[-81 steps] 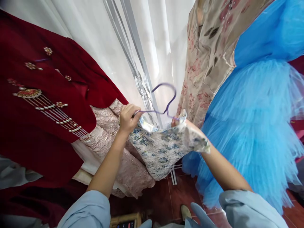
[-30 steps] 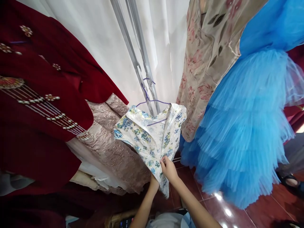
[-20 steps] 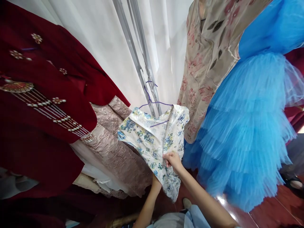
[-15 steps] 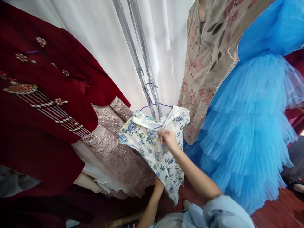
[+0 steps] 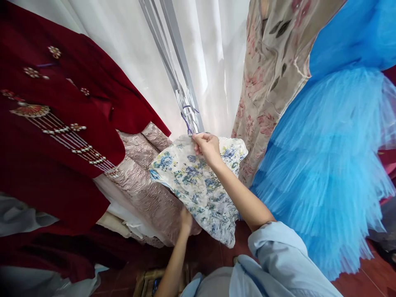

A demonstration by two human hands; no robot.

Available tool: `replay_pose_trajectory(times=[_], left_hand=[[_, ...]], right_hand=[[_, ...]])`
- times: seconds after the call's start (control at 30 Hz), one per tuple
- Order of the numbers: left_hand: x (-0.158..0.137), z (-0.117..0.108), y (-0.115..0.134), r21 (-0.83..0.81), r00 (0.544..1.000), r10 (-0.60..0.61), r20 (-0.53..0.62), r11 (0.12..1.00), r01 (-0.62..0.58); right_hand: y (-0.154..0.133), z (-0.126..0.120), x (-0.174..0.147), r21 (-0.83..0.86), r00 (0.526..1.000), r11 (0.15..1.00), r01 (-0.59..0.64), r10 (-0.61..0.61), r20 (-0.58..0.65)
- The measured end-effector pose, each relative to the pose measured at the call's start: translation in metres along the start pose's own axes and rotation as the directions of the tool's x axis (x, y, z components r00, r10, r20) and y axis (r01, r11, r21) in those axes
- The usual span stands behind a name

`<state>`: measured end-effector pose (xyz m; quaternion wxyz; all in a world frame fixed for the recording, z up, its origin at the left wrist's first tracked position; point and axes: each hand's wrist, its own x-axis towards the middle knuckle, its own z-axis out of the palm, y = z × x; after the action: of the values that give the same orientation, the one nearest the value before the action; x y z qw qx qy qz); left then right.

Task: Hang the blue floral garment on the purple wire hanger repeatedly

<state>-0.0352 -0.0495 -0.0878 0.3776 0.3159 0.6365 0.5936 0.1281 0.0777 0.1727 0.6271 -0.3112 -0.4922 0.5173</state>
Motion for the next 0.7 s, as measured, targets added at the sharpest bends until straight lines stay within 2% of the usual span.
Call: replay_pose_trajectory(times=[0.03, 0.07, 0.1, 0.13, 0.17, 0.2, 0.23, 0.3, 0.33, 0.37, 0.43, 0.5, 0.6, 0.7], left_hand=[[0.012, -0.010, 0.021, -0.006, 0.984, 0.098, -0.148, 0.995, -0.100], [0.023, -0.019, 0.047, 0.023, 0.869, 0.283, -0.406, 0.954, -0.300], [0.032, -0.023, 0.076, 0.090, 0.715, 0.457, -0.530, 0.868, -0.489], [0.039, -0.024, 0.107, 0.131, 0.621, 0.587, -0.519, 0.773, -0.621], [0.044, -0.020, 0.139, 0.144, 0.589, 0.693, -0.415, 0.689, -0.710], [0.047, -0.011, 0.171, 0.142, 0.587, 0.779, -0.219, 0.621, -0.771], [0.049, 0.000, 0.200, 0.146, 0.553, 0.833, 0.012, 0.546, -0.825], [0.052, 0.027, 0.248, 0.224, 0.440, 0.816, 0.374, 0.381, -0.897], [0.053, 0.040, 0.265, 0.261, 0.389, 0.771, 0.504, 0.293, -0.920], [0.054, 0.050, 0.278, 0.297, 0.352, 0.731, 0.585, 0.211, -0.931], [0.055, 0.062, 0.292, 0.341, 0.309, 0.692, 0.653, 0.096, -0.935], [0.055, 0.065, 0.296, 0.339, 0.282, 0.712, 0.644, 0.065, -0.938], [0.055, 0.058, 0.299, 0.256, 0.257, 0.786, 0.562, 0.130, -0.958], [0.066, 0.042, 0.310, 0.154, 0.293, 0.892, 0.343, 0.254, -0.955]], right_hand=[[0.001, -0.003, -0.003, -0.004, 1.000, 1.000, -0.008, 0.008, 0.024], [0.002, -0.005, -0.007, -0.007, 0.999, 1.000, -0.016, 0.016, 0.039], [0.004, -0.007, -0.010, -0.013, 0.999, 1.000, -0.021, 0.021, 0.044], [0.006, -0.008, -0.012, -0.020, 0.999, 1.000, -0.019, 0.020, 0.044], [0.007, -0.008, -0.014, -0.028, 0.999, 1.000, -0.010, 0.011, 0.041], [0.008, -0.008, -0.016, -0.040, 0.999, 0.999, 0.006, -0.004, 0.041], [0.009, -0.007, -0.017, -0.054, 0.999, 0.998, 0.025, -0.023, 0.047], [0.007, -0.005, -0.018, -0.082, 0.996, 0.995, 0.065, -0.060, 0.068], [0.006, -0.004, -0.017, -0.092, 0.995, 0.992, 0.081, -0.074, 0.072], [0.005, -0.004, -0.017, -0.101, 0.994, 0.990, 0.093, -0.086, 0.071], [0.003, -0.003, -0.013, -0.117, 0.993, 0.987, 0.111, -0.105, 0.054], [0.006, -0.003, -0.009, -0.132, 0.993, 0.985, 0.114, -0.110, 0.043], [0.024, -0.004, -0.006, -0.157, 0.997, 0.986, 0.057, -0.048, 0.064], [0.064, -0.007, -0.023, -0.251, 0.997, 0.966, -0.059, 0.067, 0.026]])
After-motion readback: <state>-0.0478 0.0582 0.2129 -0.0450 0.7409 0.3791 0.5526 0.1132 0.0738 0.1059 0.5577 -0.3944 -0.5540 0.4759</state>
